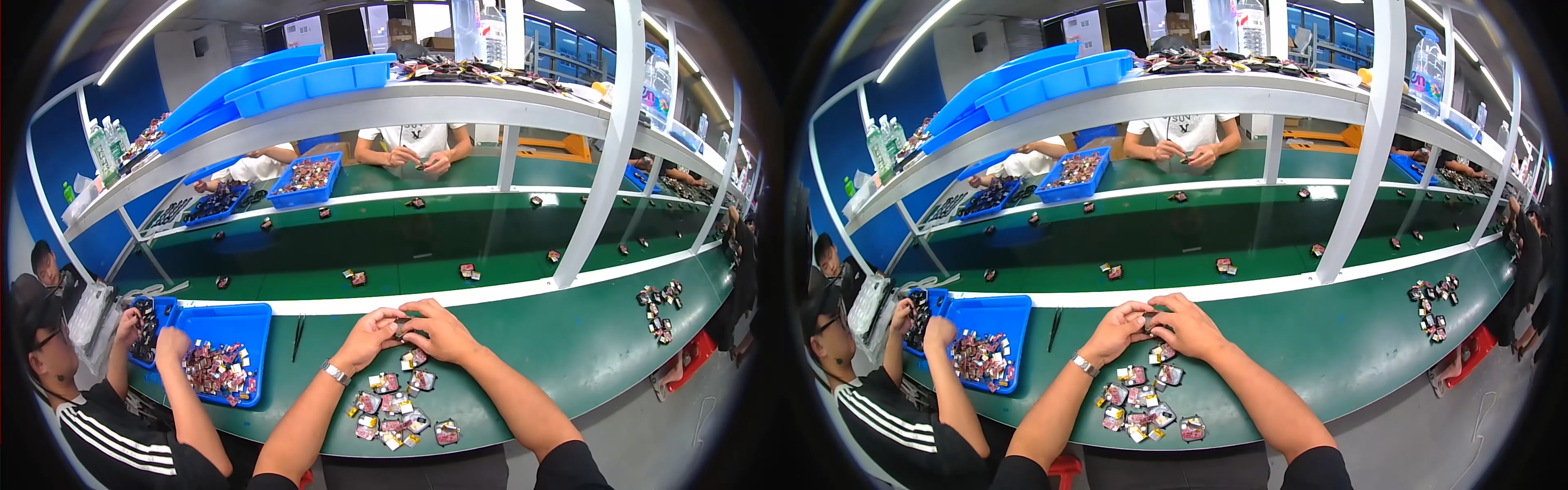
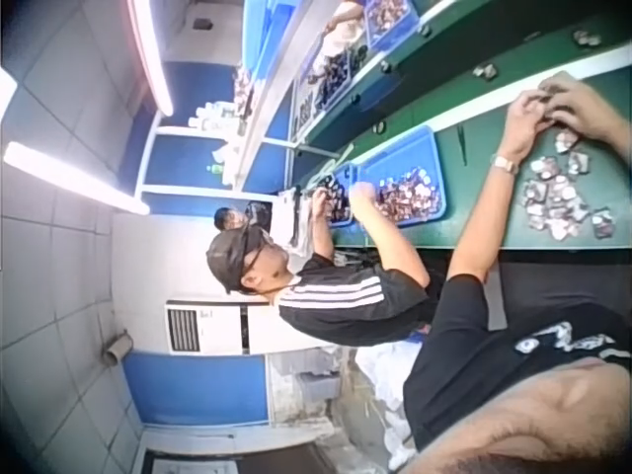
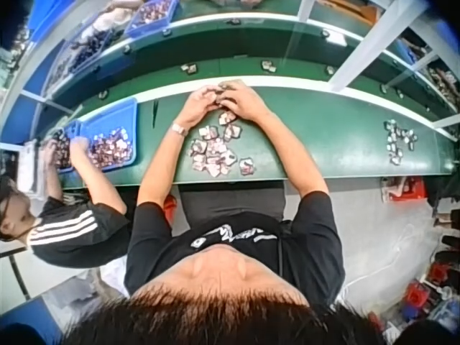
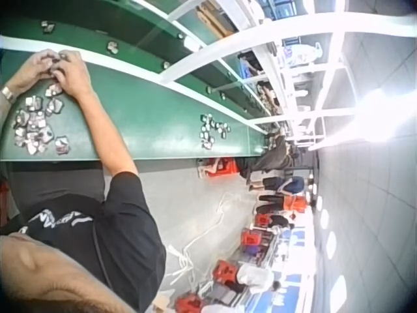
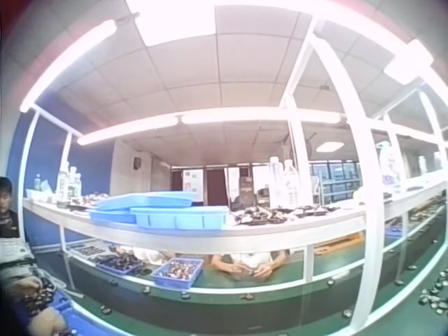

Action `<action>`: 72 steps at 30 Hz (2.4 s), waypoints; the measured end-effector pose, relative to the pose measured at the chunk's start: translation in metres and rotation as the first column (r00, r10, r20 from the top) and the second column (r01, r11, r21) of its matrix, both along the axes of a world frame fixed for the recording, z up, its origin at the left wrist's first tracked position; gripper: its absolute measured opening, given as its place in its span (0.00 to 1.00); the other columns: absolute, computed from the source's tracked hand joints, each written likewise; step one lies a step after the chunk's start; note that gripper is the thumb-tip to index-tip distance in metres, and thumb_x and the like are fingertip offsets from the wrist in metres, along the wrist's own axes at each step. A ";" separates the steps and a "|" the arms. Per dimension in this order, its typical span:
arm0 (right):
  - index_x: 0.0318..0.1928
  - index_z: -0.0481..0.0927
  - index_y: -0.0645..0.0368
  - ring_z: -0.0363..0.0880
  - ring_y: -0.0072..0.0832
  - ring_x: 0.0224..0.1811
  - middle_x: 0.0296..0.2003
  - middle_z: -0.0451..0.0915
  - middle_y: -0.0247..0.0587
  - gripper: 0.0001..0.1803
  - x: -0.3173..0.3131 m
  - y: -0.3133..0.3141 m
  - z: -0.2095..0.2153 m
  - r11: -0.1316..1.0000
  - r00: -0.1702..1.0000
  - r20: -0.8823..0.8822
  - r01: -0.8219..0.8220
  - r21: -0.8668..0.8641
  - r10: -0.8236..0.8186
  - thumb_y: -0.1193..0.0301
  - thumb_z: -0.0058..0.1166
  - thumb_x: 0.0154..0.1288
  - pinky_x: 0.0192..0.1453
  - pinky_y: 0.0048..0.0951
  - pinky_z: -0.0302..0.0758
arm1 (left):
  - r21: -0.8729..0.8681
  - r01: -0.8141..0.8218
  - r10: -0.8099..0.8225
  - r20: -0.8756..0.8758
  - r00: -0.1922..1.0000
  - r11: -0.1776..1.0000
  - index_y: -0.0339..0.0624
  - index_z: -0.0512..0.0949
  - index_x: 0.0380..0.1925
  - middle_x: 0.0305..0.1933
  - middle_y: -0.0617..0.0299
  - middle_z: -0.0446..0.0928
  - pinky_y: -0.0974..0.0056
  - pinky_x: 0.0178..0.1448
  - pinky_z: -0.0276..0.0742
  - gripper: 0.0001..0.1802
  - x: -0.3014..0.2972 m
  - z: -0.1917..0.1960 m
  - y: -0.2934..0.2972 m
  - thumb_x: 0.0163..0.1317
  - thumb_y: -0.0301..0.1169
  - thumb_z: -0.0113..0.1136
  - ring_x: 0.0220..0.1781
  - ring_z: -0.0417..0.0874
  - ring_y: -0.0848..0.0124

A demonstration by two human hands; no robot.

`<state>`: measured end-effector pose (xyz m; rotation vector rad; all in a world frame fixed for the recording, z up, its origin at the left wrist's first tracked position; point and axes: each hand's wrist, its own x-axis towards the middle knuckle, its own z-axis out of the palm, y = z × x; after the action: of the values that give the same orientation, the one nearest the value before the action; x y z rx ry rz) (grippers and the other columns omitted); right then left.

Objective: Sorting and arranging small badges or pins on a workbench.

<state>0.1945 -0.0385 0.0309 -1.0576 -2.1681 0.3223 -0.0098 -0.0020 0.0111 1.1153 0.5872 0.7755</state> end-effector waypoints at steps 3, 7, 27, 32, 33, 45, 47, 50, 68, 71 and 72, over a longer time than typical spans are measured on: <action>0.34 0.83 0.57 0.71 0.38 0.59 0.54 0.76 0.41 0.05 -0.001 0.001 -0.002 1.000 0.999 -0.046 0.002 0.019 -0.001 0.70 0.61 0.58 0.63 0.37 0.70 | -0.016 0.048 -0.047 0.059 0.997 0.999 0.40 0.70 0.55 0.57 0.57 0.73 0.61 0.61 0.78 0.15 -0.003 0.003 0.000 0.69 0.23 0.51 0.57 0.77 0.68; 0.35 0.84 0.58 0.72 0.39 0.57 0.51 0.78 0.42 0.06 -0.004 0.000 -0.003 1.000 0.988 -0.151 0.013 -0.028 -0.017 0.71 0.60 0.58 0.62 0.37 0.71 | 0.032 0.105 -0.107 0.091 0.990 0.994 0.39 0.69 0.55 0.58 0.56 0.73 0.60 0.63 0.77 0.17 -0.004 0.001 0.001 0.67 0.19 0.51 0.58 0.77 0.68; 0.34 0.87 0.54 0.74 0.37 0.56 0.50 0.80 0.38 0.06 -0.015 -0.002 -0.013 0.990 0.942 -0.303 0.140 -0.032 -0.143 0.69 0.64 0.54 0.61 0.36 0.72 | -0.061 0.068 -0.057 0.168 0.984 0.996 0.40 0.70 0.54 0.53 0.56 0.75 0.58 0.61 0.78 0.14 -0.006 -0.004 0.004 0.69 0.26 0.52 0.56 0.79 0.66; 0.34 0.87 0.54 0.74 0.37 0.56 0.50 0.80 0.37 0.06 -0.014 -0.002 -0.011 0.993 0.934 -0.345 0.064 -0.095 -0.093 0.70 0.64 0.54 0.60 0.37 0.72 | -0.019 0.062 -0.058 0.160 0.985 0.998 0.40 0.70 0.53 0.54 0.56 0.76 0.60 0.59 0.79 0.14 -0.004 -0.003 0.002 0.68 0.25 0.53 0.55 0.80 0.67; 0.34 0.87 0.54 0.74 0.37 0.56 0.50 0.80 0.37 0.06 -0.013 -0.001 -0.011 0.993 0.934 -0.346 0.066 -0.093 -0.094 0.70 0.64 0.54 0.60 0.37 0.72 | -0.010 0.044 -0.042 0.137 0.990 0.999 0.40 0.71 0.52 0.53 0.56 0.76 0.60 0.59 0.79 0.14 -0.003 -0.003 0.002 0.68 0.25 0.54 0.54 0.80 0.67; 0.36 0.86 0.54 0.73 0.37 0.56 0.49 0.79 0.35 0.07 -0.021 -0.004 -0.015 0.989 0.945 -0.292 0.148 -0.022 -0.148 0.70 0.63 0.55 0.60 0.36 0.72 | -0.038 0.039 -0.034 0.129 0.991 0.999 0.40 0.71 0.53 0.54 0.56 0.76 0.62 0.57 0.79 0.13 -0.004 -0.007 0.004 0.70 0.27 0.51 0.54 0.80 0.68; 0.36 0.86 0.54 0.73 0.36 0.56 0.50 0.79 0.35 0.07 -0.021 -0.003 -0.017 0.991 0.945 -0.300 0.131 -0.008 -0.128 0.71 0.63 0.55 0.60 0.36 0.72 | -0.032 0.039 -0.035 0.126 0.991 0.999 0.40 0.71 0.53 0.54 0.56 0.76 0.62 0.58 0.79 0.13 -0.005 -0.007 0.004 0.70 0.27 0.51 0.54 0.80 0.68; 0.37 0.86 0.54 0.73 0.36 0.56 0.50 0.79 0.35 0.08 -0.018 -0.002 -0.017 0.994 0.947 -0.303 0.112 -0.001 -0.107 0.71 0.64 0.55 0.60 0.36 0.72 | -0.037 0.043 -0.038 0.131 0.991 0.998 0.40 0.71 0.53 0.55 0.55 0.75 0.62 0.58 0.79 0.13 -0.005 -0.008 0.004 0.70 0.28 0.51 0.54 0.79 0.67; 0.38 0.87 0.54 0.73 0.39 0.56 0.51 0.80 0.37 0.08 -0.027 -0.005 -0.016 0.973 0.931 -0.314 0.221 0.070 -0.189 0.72 0.62 0.56 0.61 0.36 0.72 | -0.009 0.028 -0.025 0.213 0.977 1.000 0.40 0.70 0.52 0.57 0.54 0.75 0.62 0.59 0.78 0.13 -0.004 -0.012 0.005 0.69 0.29 0.55 0.56 0.79 0.67; 0.39 0.87 0.53 0.73 0.39 0.56 0.51 0.80 0.37 0.09 -0.028 -0.005 -0.020 0.976 0.919 -0.332 0.219 -0.011 -0.210 0.72 0.62 0.56 0.61 0.37 0.71 | -0.016 0.021 -0.017 0.201 0.979 1.000 0.40 0.70 0.52 0.57 0.54 0.76 0.61 0.59 0.78 0.13 -0.004 -0.014 0.006 0.69 0.29 0.55 0.56 0.79 0.66; 0.39 0.87 0.53 0.73 0.39 0.56 0.51 0.80 0.37 0.09 -0.027 -0.004 -0.022 0.975 0.919 -0.333 0.220 -0.012 -0.212 0.72 0.62 0.56 0.61 0.37 0.71 | -0.018 0.021 -0.017 0.197 0.980 1.000 0.40 0.70 0.52 0.57 0.54 0.75 0.61 0.59 0.78 0.13 -0.004 -0.014 0.007 0.69 0.29 0.55 0.57 0.79 0.66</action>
<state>0.1673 -0.0424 0.0094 -1.1273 -1.7333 0.3421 -0.0138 0.0045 -0.0031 1.0103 0.4156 0.8506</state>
